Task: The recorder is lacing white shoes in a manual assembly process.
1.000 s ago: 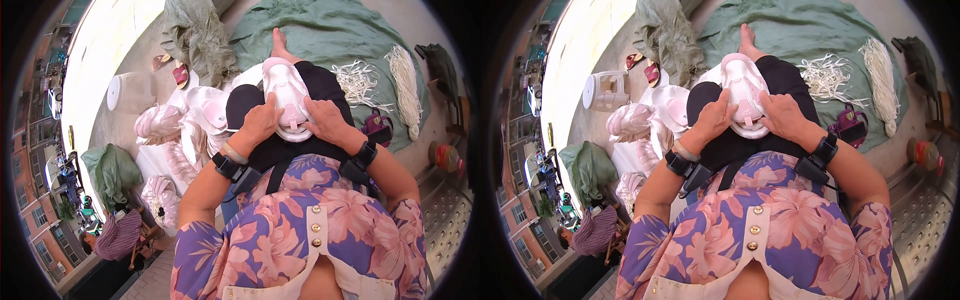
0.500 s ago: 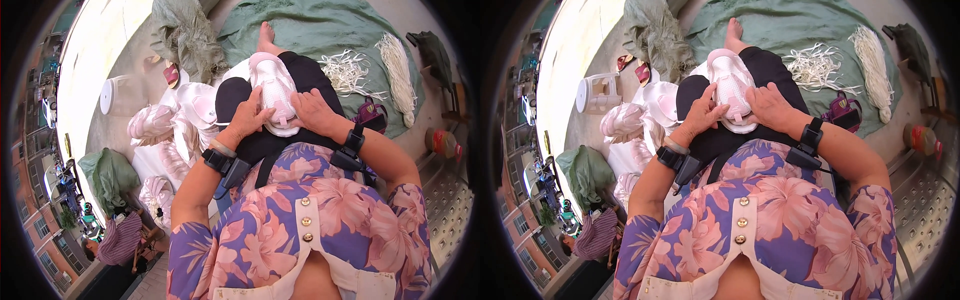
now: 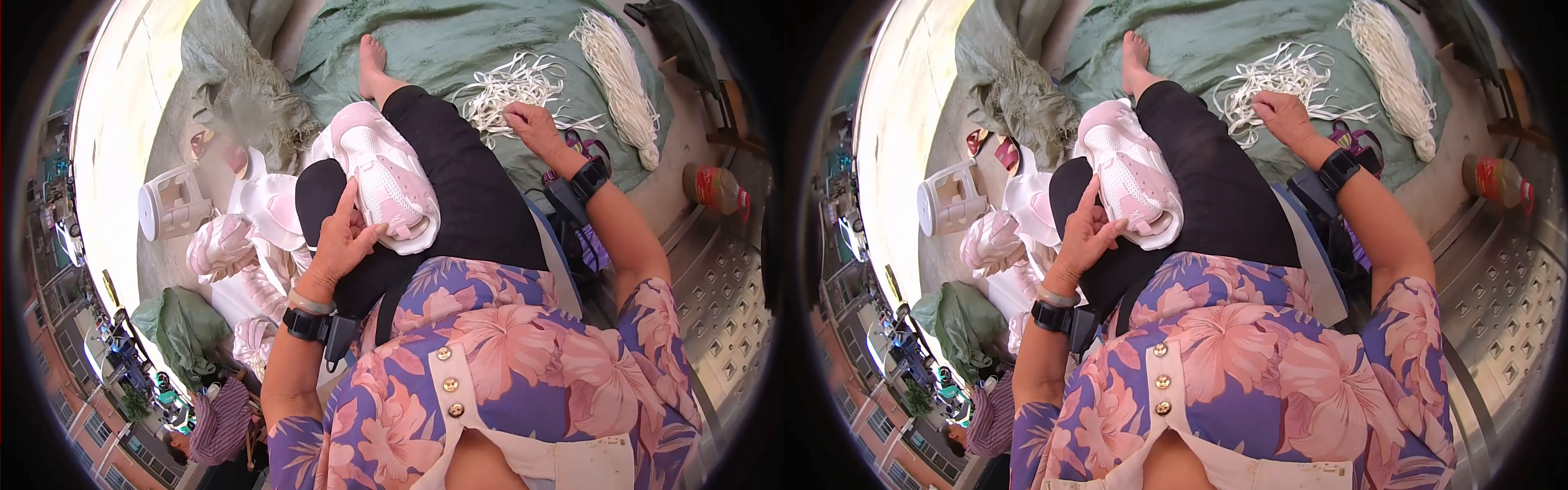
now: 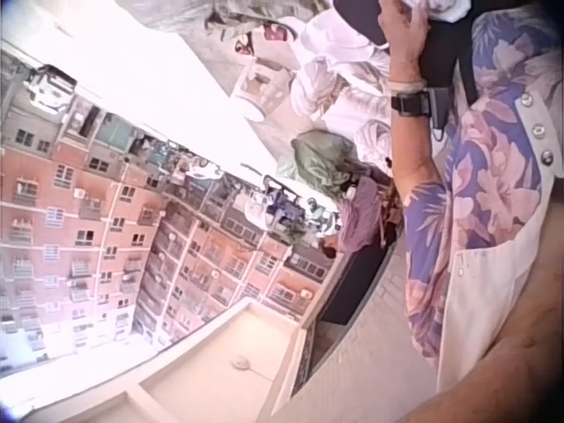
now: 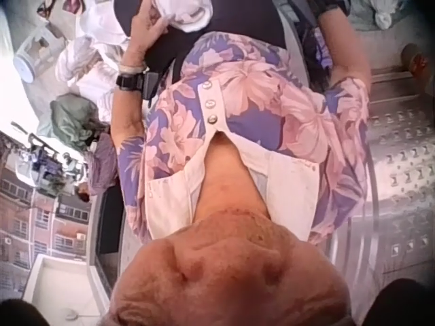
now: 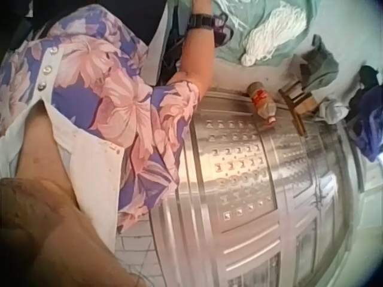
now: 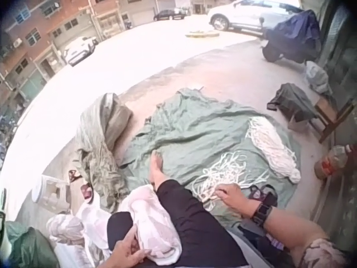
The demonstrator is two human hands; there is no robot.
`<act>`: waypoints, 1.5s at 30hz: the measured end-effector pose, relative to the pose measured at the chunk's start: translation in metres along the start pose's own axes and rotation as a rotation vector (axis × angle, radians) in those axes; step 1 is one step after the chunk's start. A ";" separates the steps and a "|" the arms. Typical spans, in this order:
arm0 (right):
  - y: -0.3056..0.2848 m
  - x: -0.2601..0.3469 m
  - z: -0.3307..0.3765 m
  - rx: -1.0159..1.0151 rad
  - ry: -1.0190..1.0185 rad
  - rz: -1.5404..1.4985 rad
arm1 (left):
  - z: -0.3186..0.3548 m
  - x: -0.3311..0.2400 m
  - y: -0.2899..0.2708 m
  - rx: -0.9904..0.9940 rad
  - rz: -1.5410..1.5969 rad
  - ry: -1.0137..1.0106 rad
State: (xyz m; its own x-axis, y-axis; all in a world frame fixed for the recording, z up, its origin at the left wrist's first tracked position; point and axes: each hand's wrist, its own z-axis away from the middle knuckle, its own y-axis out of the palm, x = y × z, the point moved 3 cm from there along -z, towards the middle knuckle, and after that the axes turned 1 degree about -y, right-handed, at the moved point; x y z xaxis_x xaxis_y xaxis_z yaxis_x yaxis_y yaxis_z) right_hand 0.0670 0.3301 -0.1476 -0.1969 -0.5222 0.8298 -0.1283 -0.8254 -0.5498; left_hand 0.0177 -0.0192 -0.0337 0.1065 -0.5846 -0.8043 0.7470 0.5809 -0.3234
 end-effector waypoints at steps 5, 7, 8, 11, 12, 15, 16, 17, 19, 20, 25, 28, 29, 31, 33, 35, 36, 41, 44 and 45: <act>0.017 -0.119 0.009 0.076 0.394 0.241 | -0.010 -0.002 0.001 0.079 0.077 -0.096; 0.039 -0.131 0.000 0.114 0.404 0.165 | -0.010 0.004 -0.001 0.133 0.141 -0.164; 0.052 -0.137 -0.005 0.147 0.404 0.094 | -0.010 0.005 -0.003 0.134 0.141 -0.176; 0.080 -0.168 -0.024 0.189 0.423 -0.161 | -0.018 0.001 -0.003 0.140 0.272 -0.140; 0.094 -0.167 -0.034 0.192 0.399 -0.277 | -0.018 -0.002 -0.006 0.133 0.268 -0.158; 0.123 -0.174 -0.057 0.315 0.622 -0.246 | -0.019 -0.001 -0.013 0.157 0.293 -0.220; 0.130 -0.175 -0.061 0.306 0.702 -0.245 | -0.020 0.001 -0.015 0.152 0.298 -0.233; 0.131 -0.181 -0.063 0.289 0.699 -0.187 | -0.021 0.001 -0.013 0.166 0.271 -0.216; 0.133 -0.189 -0.069 0.301 0.746 -0.233 | -0.027 -0.002 -0.015 0.189 0.221 -0.216; 0.136 -0.190 -0.069 0.311 0.792 -0.283 | -0.027 -0.002 -0.014 0.178 0.225 -0.227; 0.147 -0.168 -0.072 0.217 0.790 -0.476 | -0.012 0.003 -0.024 0.175 0.168 -0.219; 0.121 -0.161 -0.053 -0.041 0.875 -0.785 | -0.014 0.006 -0.018 0.151 0.139 -0.147; 0.098 -0.160 -0.047 -0.188 0.803 -0.886 | -0.022 0.002 -0.016 0.189 0.022 -0.027; 0.047 -0.180 -0.039 -0.396 0.637 -1.055 | -0.033 0.003 -0.005 0.168 0.027 0.109; 0.034 -0.138 -0.038 -0.327 0.399 -1.050 | -0.027 0.004 -0.009 0.084 -0.123 0.170; 0.028 -0.051 -0.038 -0.135 0.335 -0.774 | -0.015 -0.002 -0.020 -0.007 -0.320 0.180; 0.017 -0.020 -0.036 -0.080 0.153 -0.549 | -0.017 -0.010 -0.025 -0.041 -0.485 0.214; 0.003 0.137 0.003 0.357 -0.081 -0.335 | -0.033 -0.048 -0.015 -0.332 -0.145 0.574; 0.003 0.214 0.035 0.474 0.029 -0.618 | -0.038 -0.084 0.012 0.073 0.339 0.499; 0.001 0.229 0.041 0.481 0.009 -0.617 | -0.030 -0.097 0.016 0.282 0.551 0.438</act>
State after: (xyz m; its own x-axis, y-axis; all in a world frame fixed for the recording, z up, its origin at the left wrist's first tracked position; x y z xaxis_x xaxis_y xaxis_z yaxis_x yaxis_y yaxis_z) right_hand 0.0619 0.2010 0.0461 -0.2350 0.0611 0.9701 0.2175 -0.9694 0.1137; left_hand 0.0000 0.0639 0.0240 0.2867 0.0610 -0.9561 0.8067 0.5229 0.2752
